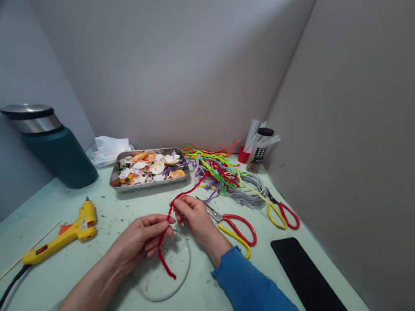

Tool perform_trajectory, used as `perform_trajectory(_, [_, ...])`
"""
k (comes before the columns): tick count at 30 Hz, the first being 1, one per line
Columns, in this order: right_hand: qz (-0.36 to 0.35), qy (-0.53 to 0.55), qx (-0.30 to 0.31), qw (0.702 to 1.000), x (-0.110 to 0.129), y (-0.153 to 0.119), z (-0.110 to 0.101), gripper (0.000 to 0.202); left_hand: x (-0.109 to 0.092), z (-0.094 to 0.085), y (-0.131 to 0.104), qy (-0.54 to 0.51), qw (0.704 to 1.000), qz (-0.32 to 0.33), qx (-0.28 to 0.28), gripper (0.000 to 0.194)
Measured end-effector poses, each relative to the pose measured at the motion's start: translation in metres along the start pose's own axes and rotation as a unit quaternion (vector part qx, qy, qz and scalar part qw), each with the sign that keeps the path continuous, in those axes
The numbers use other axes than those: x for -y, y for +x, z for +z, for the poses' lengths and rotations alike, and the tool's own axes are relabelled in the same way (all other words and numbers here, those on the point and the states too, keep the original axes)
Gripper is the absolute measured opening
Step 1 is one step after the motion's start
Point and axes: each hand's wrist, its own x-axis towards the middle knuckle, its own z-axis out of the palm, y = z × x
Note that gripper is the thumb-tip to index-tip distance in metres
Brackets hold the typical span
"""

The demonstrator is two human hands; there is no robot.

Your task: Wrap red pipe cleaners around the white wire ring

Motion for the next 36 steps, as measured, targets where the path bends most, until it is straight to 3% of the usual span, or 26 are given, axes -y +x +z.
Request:
perform_trajectory(5, [0.015,-0.052,0.035,0.998,-0.0003,-0.0019,0.0011,0.023,0.0006,-0.0005,0.0009,0.025,0.999,0.017,-0.009,0.025])
perform_trajectory(16, [-0.005,-0.071,0.031,0.997,-0.0003,-0.0028,0.0022,0.022,0.0008,0.0013,0.0022,0.062,0.996,0.038,-0.049,0.028])
perform_trajectory(36, [-0.007,-0.065,0.048,0.997,-0.0052,-0.0022,0.0017,0.021,0.003,-0.0008,0.0037,0.047,0.998,0.047,-0.021,0.022])
